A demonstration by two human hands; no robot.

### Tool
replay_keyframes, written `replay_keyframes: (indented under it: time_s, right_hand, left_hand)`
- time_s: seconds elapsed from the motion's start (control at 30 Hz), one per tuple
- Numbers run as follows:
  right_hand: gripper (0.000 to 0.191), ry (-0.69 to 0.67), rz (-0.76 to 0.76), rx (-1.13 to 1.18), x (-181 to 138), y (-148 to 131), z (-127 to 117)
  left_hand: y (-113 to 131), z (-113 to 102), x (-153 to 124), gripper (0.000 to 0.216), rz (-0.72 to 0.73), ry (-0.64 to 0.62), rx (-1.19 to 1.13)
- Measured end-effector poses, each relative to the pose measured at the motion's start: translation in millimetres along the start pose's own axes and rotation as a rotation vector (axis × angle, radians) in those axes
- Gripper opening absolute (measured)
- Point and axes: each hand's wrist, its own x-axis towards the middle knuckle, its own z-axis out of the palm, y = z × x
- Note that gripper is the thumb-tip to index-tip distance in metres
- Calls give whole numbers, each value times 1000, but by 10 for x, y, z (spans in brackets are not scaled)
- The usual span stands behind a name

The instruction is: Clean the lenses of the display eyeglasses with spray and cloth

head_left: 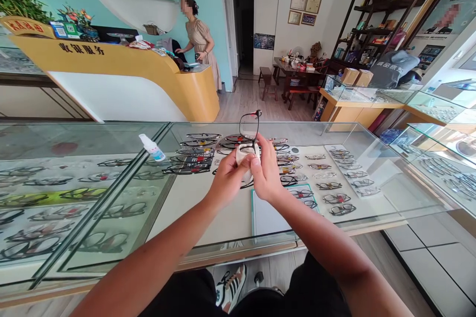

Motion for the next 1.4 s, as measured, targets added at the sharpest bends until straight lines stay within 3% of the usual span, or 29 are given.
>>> replay_keyframes:
  time_s: [0.1,0.23,0.37,0.57,0.73,0.87,1.07,1.27,1.4]
  right_hand:
    - [57,15,-30,166,68,-34,-54]
    - [41,-6,64,386,168,-18,-100]
    - [40,-85,140,505,220,17,-114]
    - [35,-98,152,561,234,-20,-138]
    - [22,-18,368,692,270,34,-127]
    - [15,25,540,853,317,52,-141]
    - [16,51,616,907,355,6,-175]
    - [20,81,612,869,323,-2,-121]
    - [31,10,581,795,258,-39,-76]
  left_hand:
    - [2,-19,24,55,12,-7,-1]
    - [-31,-22,45,59,-1,-15,36]
    - [-72,-52,73,63,-31,14,80]
    - [-99,-104,107,69,-48,30,111]
    - [-194,-180,151,66,-86,-84,164]
    - [-168,-192,155,63,-152,-168,69]
    - [14,-159,144,55,-206,-311,-17]
    - [3,-114,147,60,-169,-224,-37]
    - [-60,-101,135,64,-156,-134,0]
